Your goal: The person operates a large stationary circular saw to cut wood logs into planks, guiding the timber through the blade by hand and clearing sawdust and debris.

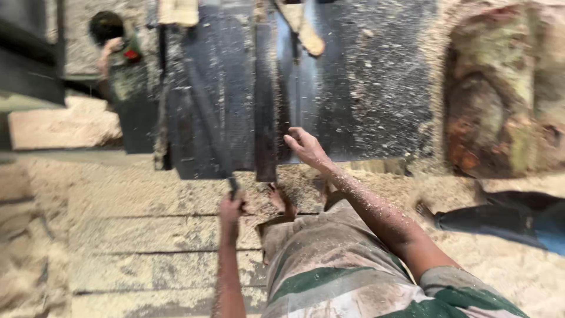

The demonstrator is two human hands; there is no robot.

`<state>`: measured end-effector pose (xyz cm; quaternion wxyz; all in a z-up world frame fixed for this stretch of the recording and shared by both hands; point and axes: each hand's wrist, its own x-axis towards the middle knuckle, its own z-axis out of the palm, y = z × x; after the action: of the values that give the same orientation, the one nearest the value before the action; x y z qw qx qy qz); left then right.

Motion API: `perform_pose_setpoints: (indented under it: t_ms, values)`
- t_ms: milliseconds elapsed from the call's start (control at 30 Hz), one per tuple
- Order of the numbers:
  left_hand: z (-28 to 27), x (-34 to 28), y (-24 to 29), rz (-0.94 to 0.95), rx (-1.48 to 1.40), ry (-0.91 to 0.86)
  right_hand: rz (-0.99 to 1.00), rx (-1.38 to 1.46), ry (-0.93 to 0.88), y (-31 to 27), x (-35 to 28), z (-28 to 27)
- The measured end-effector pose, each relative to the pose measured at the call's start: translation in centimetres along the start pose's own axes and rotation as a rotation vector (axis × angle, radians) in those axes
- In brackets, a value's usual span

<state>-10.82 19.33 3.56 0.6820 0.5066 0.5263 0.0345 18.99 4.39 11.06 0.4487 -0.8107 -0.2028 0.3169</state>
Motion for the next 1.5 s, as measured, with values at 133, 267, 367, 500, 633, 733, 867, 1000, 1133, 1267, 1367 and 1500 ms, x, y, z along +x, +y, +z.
perform_pose_setpoints:
  t_ms: [133,267,367,500,633,733,867,1000,1133,1267,1367,1500]
  values:
    - [-0.4,0.8,0.1,0.048,-0.494,-0.025,-0.011,-0.096,-0.052,4.5,-3.3,-7.0]
    - [0.9,-0.6,-2.5,-0.057,-0.642,0.017,0.060,-0.101,0.171,8.3,-8.0,-16.5]
    - [5.4,-2.5,-4.5,-0.180,-0.714,0.103,0.252,-0.133,0.472,9.5,-10.7,-28.1]
    - [13.3,-5.5,-6.4,-0.474,-0.572,0.222,0.004,-0.325,1.014,12.6,-14.6,-43.1]
    - [22.8,-5.8,-5.0,-0.336,-0.021,-0.089,0.406,-0.051,0.718,17.0,-13.1,-53.7]
    - [27.9,-6.3,-2.2,-0.136,0.292,-0.183,0.448,0.314,0.575,21.0,-10.5,-56.1]
    - [31.1,-8.5,1.9,0.337,0.593,-0.253,0.375,0.702,0.298,23.8,-7.1,-56.2]
    - [34.1,-10.8,3.5,0.251,0.675,-0.200,0.464,0.394,0.312,23.2,-6.8,-55.5]
    - [38.6,-11.7,5.1,0.235,0.447,-0.421,0.762,-0.210,0.296,20.4,-5.2,-51.3]
    - [43.4,-10.3,8.4,0.376,0.597,-0.462,0.432,-0.722,0.405,17.1,-4.8,-44.6]
    - [46.1,-8.9,9.8,0.536,0.674,-0.463,0.161,-0.610,0.411,15.6,-6.0,-41.0]
    - [48.4,-8.2,9.9,0.495,0.748,-0.433,0.065,-0.124,0.397,15.3,-6.6,-40.6]
